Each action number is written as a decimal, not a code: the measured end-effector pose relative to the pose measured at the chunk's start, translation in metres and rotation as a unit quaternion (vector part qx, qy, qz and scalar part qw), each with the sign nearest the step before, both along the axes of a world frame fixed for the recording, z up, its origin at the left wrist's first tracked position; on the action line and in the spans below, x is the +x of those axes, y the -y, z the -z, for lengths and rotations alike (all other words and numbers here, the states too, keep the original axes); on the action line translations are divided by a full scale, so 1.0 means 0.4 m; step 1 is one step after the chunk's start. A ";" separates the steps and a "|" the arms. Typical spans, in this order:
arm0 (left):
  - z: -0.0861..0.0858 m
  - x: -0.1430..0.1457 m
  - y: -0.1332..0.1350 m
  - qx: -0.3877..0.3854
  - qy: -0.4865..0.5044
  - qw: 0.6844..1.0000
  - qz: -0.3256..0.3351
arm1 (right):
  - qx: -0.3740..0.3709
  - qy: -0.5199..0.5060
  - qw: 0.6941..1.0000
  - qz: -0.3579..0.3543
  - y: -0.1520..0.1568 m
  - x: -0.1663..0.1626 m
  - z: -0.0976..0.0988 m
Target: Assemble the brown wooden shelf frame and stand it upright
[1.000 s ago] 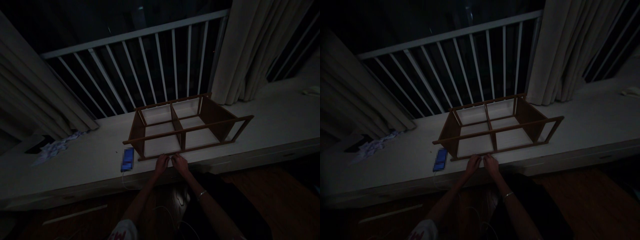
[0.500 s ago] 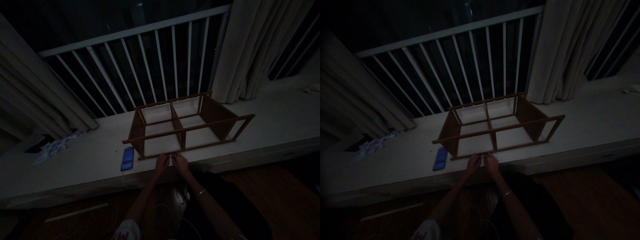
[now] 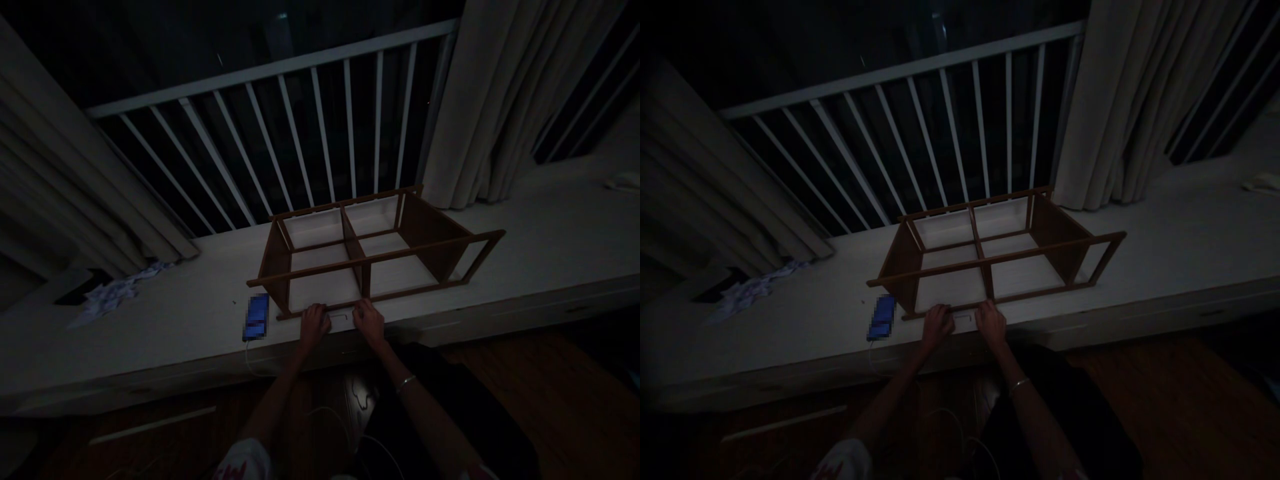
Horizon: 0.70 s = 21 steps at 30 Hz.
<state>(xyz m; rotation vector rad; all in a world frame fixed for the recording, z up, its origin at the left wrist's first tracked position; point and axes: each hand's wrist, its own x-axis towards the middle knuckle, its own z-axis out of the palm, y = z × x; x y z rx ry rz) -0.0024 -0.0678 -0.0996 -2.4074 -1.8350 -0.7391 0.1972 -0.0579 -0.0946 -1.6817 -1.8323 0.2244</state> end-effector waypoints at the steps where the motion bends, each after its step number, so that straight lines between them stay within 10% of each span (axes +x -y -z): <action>1: -0.002 -0.012 -0.002 0.008 -0.014 1.000 -0.014 | 0.011 -0.011 1.000 0.015 -0.002 0.005 0.003; 21: 0.041 -0.087 -0.033 -0.018 -0.099 0.995 -0.016 | 0.021 0.114 0.987 0.115 -0.052 0.088 0.091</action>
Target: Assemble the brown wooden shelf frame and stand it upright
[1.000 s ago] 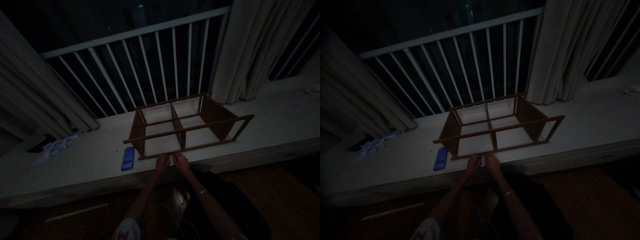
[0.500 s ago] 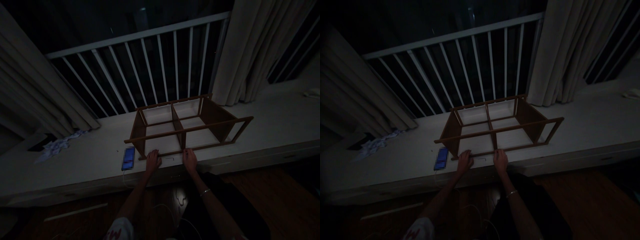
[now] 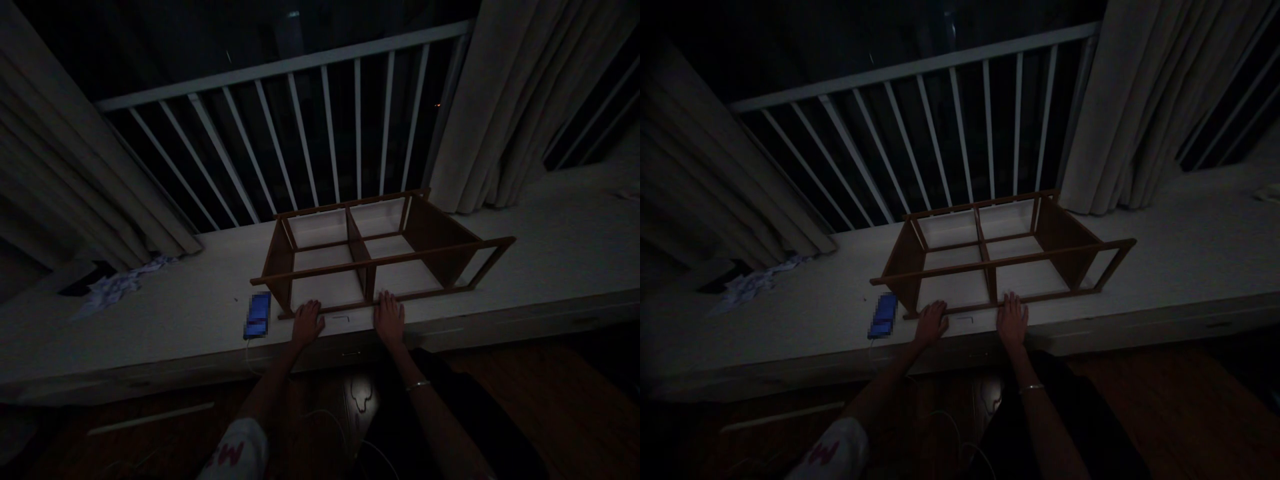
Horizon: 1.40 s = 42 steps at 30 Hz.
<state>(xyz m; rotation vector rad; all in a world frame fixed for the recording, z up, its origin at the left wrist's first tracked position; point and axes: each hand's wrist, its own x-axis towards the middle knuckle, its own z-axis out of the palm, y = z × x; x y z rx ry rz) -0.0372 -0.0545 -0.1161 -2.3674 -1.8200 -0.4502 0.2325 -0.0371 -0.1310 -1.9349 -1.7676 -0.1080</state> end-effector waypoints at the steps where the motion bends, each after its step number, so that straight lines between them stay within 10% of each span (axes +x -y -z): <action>1: 0.000 -0.001 -0.001 0.001 0.001 1.000 0.000 | -0.002 0.005 1.000 0.000 0.000 -0.002 0.003; 42: -0.017 0.012 -0.008 -0.015 0.012 1.000 -0.011 | -0.011 -0.001 1.000 -0.013 -0.006 0.004 -0.003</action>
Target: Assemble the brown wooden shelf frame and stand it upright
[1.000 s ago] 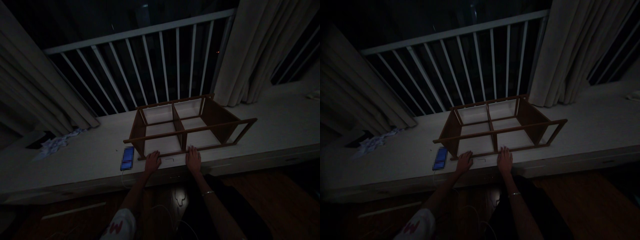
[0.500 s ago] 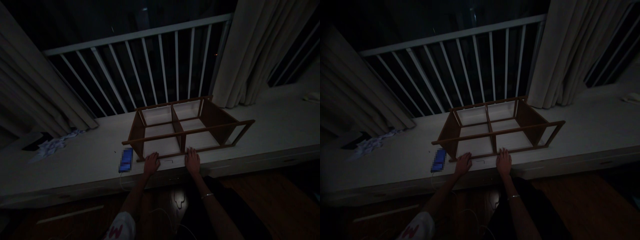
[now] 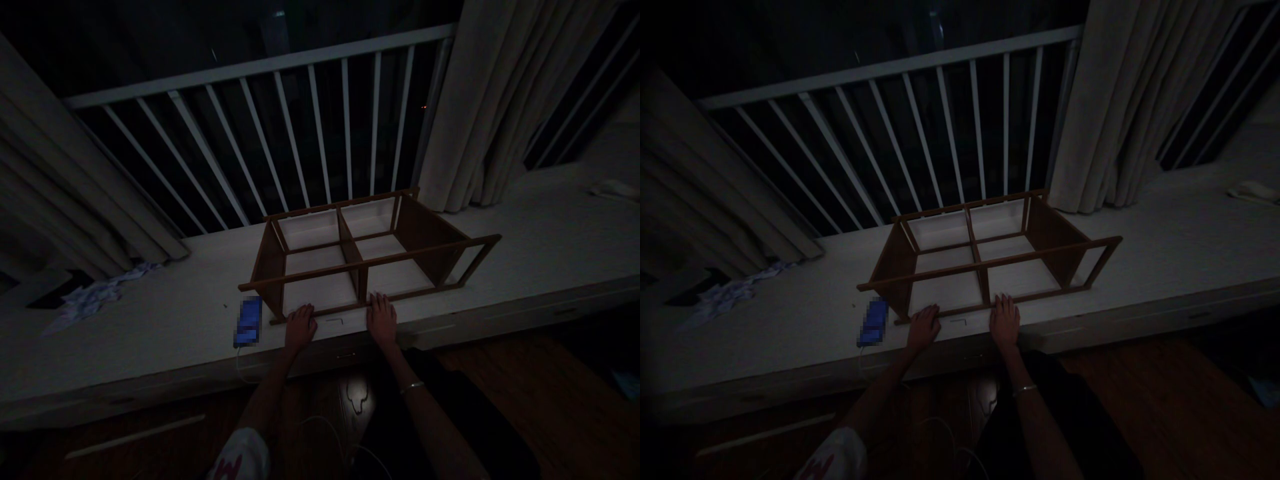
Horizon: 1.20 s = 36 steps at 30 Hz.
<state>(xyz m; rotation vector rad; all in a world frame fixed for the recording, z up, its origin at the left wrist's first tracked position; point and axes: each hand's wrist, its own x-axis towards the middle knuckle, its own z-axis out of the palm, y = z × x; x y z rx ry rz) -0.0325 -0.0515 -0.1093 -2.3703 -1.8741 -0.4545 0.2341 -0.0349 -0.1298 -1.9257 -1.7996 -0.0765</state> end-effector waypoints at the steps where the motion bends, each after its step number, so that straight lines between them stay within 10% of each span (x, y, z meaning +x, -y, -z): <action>1: 0.001 0.000 -0.001 0.000 -0.001 1.000 -0.001 | 0.003 -0.003 1.000 -0.001 0.000 0.000 -0.001; 36: 0.009 0.016 0.003 0.019 0.000 0.998 -0.057 | -0.020 -0.061 0.998 -0.016 -0.028 0.007 -0.033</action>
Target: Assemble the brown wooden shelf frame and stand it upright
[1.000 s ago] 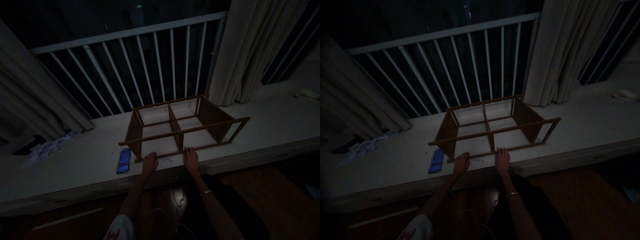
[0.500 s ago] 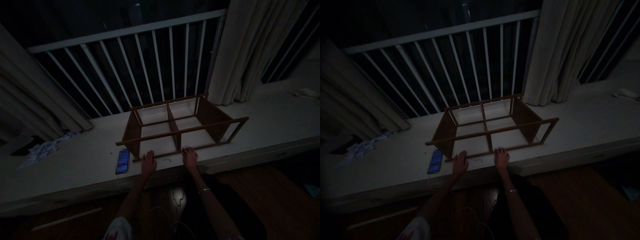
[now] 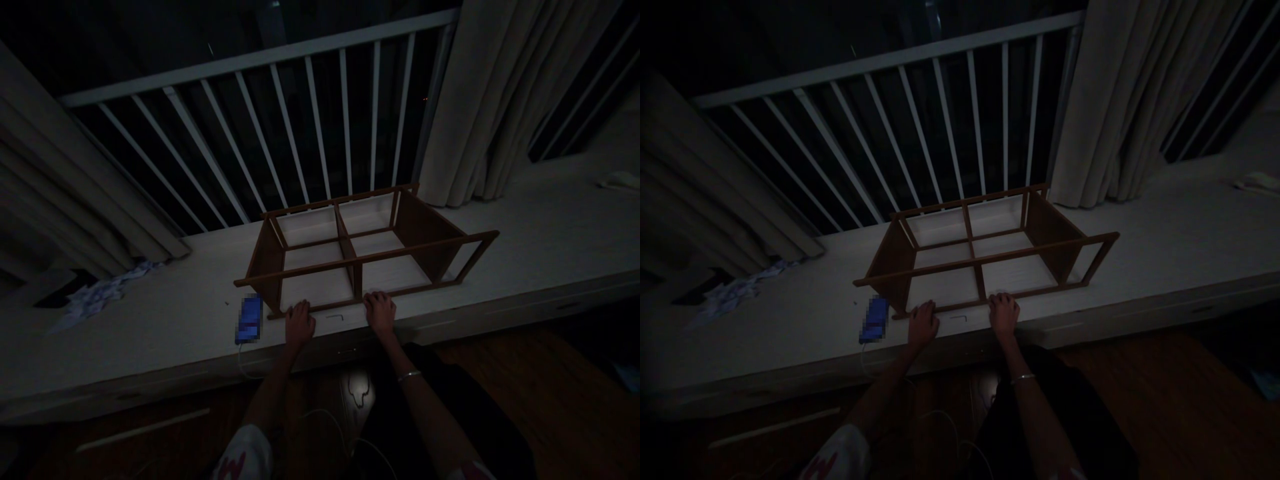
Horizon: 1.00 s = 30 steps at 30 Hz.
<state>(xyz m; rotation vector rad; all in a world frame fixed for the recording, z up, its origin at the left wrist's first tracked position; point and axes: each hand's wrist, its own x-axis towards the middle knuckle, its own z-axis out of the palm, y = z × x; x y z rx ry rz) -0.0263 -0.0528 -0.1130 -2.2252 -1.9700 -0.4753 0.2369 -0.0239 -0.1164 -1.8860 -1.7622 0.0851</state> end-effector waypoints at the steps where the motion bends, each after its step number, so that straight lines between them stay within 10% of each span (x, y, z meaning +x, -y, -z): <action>1: -0.001 0.001 0.001 0.000 0.000 1.000 -0.001 | 0.001 0.000 1.000 0.000 0.001 -0.001 -0.001; 30: -0.006 0.002 0.003 -0.012 -0.003 1.000 -0.001 | 0.004 0.005 1.000 0.002 0.011 -0.004 -0.003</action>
